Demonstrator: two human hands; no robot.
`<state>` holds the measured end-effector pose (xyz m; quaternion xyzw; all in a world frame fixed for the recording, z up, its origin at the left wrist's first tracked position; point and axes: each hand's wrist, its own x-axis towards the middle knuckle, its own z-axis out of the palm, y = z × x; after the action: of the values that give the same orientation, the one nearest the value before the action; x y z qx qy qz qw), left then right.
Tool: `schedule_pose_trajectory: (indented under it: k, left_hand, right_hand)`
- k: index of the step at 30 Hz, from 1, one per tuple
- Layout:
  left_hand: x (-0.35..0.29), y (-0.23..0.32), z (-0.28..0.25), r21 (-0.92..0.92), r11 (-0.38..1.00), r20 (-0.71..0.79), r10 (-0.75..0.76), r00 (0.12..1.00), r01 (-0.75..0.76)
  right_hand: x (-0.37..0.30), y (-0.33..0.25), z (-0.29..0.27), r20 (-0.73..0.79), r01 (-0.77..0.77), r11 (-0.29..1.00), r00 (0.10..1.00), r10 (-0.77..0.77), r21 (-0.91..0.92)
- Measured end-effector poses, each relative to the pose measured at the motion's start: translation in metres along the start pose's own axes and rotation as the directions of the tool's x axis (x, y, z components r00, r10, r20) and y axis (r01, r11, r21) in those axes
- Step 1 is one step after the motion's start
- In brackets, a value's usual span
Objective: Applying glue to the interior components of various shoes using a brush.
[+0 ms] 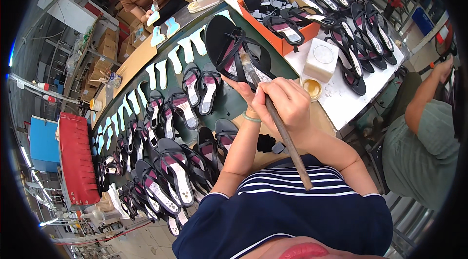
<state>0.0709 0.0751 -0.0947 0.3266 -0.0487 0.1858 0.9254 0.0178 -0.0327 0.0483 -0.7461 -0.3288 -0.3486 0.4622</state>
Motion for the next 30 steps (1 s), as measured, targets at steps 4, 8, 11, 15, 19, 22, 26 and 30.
schedule_pose_trajectory:
  k: [4,8,11,15,19,22,26,30]
  left_hand:
    - [0.003,0.010,0.021,0.238,0.914,0.015,0.334,0.942,-0.328]
    - [0.005,0.015,0.033,0.360,0.803,0.052,0.492,0.869,-0.476]
    - [0.005,0.017,0.036,0.386,0.761,0.070,0.539,0.839,-0.522]
    - [0.002,0.029,0.052,0.334,0.779,0.100,0.531,0.841,-0.531]
    - [0.003,0.030,0.046,0.271,0.830,0.066,0.488,0.870,-0.487]
    - [0.013,0.034,0.045,0.180,0.866,0.040,0.468,0.883,-0.467]
    - [0.020,0.055,0.041,0.165,0.942,-0.024,0.300,0.954,-0.292]
    - [0.038,0.065,0.006,0.109,0.974,-0.116,0.213,0.970,-0.201]
  right_hand:
    - [-0.001,-0.003,-0.011,0.037,-0.003,1.000,0.999,0.002,0.019]
    - [0.000,-0.004,-0.021,0.056,0.002,0.999,0.998,-0.005,0.048]
    - [0.002,-0.007,-0.031,0.089,-0.019,0.997,0.996,0.012,0.071]
    - [0.000,-0.005,-0.045,0.146,-0.065,0.994,0.988,0.051,0.093]
    - [0.001,0.002,-0.072,0.312,-0.262,0.958,0.926,0.214,0.120]
    - [0.004,0.025,-0.106,0.456,-0.438,0.891,0.821,0.343,0.120]
    - [0.000,0.052,-0.150,0.432,-0.576,0.758,0.794,0.428,0.306]
    - [-0.021,0.112,-0.153,0.588,-0.658,0.749,0.638,0.498,0.079]
